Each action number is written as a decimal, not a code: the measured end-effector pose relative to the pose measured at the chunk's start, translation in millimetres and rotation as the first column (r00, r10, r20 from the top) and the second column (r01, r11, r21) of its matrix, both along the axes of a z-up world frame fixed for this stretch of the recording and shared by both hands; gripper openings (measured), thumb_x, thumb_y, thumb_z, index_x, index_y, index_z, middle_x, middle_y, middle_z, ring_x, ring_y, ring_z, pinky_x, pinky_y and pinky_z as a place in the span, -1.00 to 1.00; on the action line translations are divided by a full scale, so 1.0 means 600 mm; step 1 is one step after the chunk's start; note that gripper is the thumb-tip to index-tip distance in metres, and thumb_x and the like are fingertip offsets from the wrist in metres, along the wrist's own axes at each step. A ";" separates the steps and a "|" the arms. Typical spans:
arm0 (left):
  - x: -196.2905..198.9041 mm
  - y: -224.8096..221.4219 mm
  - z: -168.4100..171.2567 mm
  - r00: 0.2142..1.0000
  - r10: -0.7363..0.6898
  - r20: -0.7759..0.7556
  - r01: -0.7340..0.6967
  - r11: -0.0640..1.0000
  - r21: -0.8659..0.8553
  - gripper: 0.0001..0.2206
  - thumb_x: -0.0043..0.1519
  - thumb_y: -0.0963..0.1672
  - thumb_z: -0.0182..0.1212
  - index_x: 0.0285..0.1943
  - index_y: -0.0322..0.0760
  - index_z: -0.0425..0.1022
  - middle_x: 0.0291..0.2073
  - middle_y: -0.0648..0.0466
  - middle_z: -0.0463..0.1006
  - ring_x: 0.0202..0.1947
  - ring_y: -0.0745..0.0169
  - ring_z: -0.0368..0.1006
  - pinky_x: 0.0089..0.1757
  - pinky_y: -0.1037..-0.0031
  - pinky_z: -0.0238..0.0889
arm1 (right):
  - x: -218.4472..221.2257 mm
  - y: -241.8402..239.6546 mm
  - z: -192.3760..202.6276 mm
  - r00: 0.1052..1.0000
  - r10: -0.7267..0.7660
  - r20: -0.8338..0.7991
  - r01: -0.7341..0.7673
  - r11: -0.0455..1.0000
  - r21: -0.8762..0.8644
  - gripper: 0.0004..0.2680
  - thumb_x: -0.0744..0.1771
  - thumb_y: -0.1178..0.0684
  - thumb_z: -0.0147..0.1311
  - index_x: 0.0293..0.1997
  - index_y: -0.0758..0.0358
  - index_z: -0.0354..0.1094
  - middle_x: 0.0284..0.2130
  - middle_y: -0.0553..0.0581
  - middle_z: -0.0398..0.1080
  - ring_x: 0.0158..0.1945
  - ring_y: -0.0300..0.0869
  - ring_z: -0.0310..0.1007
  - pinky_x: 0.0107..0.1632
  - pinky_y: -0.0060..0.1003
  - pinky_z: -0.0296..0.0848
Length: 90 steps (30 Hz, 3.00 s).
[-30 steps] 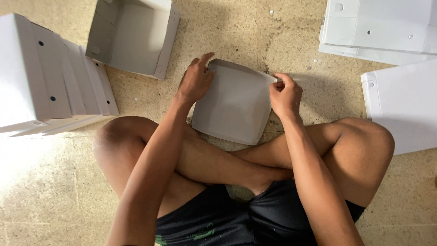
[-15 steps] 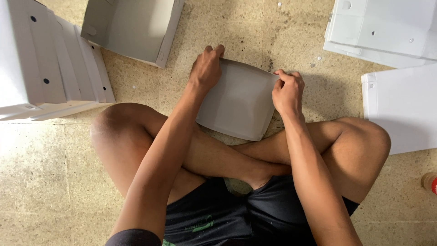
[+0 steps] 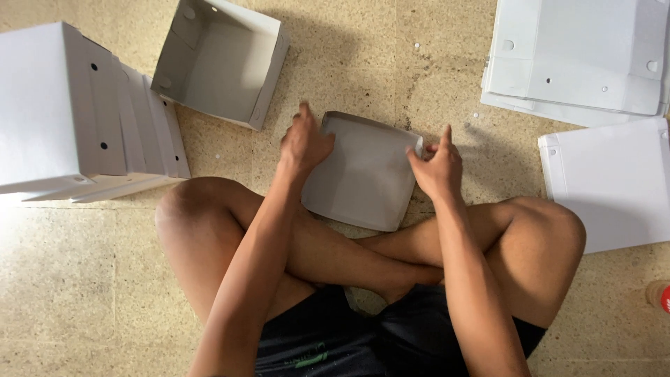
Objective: Assembling cardboard boxes by folding flaps and tucking them into slots while sitting on the floor.
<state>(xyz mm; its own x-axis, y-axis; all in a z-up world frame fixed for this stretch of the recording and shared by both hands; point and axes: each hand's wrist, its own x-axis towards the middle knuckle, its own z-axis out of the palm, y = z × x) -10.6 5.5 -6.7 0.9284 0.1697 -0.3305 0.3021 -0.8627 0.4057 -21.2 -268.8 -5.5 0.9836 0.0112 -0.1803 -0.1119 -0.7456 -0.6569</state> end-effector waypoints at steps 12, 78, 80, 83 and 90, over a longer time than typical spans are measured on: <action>-0.035 -0.012 0.017 0.998 -0.068 0.006 0.066 0.932 -0.356 -0.25 0.05 -0.07 0.43 0.32 -0.70 0.17 0.05 -0.50 0.40 0.12 -0.55 0.38 0.04 -0.10 0.35 | -0.003 0.018 0.061 0.938 0.243 -0.249 -0.229 0.970 0.085 0.09 0.08 -0.16 0.51 0.50 0.47 -0.58 0.44 0.58 -0.33 0.50 0.41 -0.36 0.45 0.32 -0.12; -0.064 -0.014 -0.129 0.937 0.340 0.081 -0.316 0.924 -0.214 -0.80 0.21 -0.24 -0.02 -0.04 -0.53 0.25 -0.29 -0.15 0.54 -0.31 -0.04 0.57 -0.28 0.24 0.43 | -0.129 0.062 0.077 0.733 0.288 0.616 -0.251 0.957 -0.148 -0.56 0.28 0.30 0.18 0.31 0.03 0.36 0.25 0.62 0.18 0.30 0.53 0.09 0.17 0.38 0.27; -0.068 -0.011 -0.090 0.959 0.280 -0.039 -0.280 0.960 -0.019 -0.71 0.17 -0.25 0.05 0.06 -0.49 0.22 -0.23 -0.02 0.59 -0.19 0.04 0.63 -0.24 0.31 0.44 | -0.128 0.069 0.063 0.681 0.221 0.698 -0.170 0.975 -0.143 -0.58 0.28 0.31 0.20 0.29 0.03 0.39 0.25 0.61 0.20 0.29 0.50 0.15 0.18 0.30 0.30; -0.092 -0.009 -0.038 0.897 0.442 0.004 -0.412 0.838 -0.357 -0.55 0.19 -0.32 -0.14 0.31 -0.57 -0.01 -0.12 -0.46 0.50 -0.04 -0.55 0.51 -0.09 -0.14 0.46 | -0.101 0.062 0.049 0.614 0.062 0.787 -0.139 0.990 0.031 -0.64 0.31 0.35 0.16 0.23 0.12 0.43 0.21 0.56 0.26 0.26 0.43 0.22 0.17 0.29 0.34; -0.073 0.018 -0.100 0.864 0.500 -0.062 -0.477 0.773 -0.418 -0.59 0.19 -0.27 0.00 0.23 -0.67 0.18 -0.18 -0.37 0.53 -0.15 -0.38 0.57 -0.23 -0.04 0.49 | -0.057 0.016 0.004 0.529 0.160 0.833 -0.273 0.962 -0.012 -0.67 0.23 0.36 0.25 0.06 0.11 0.54 0.13 0.36 0.39 0.24 0.28 0.33 0.15 0.12 0.44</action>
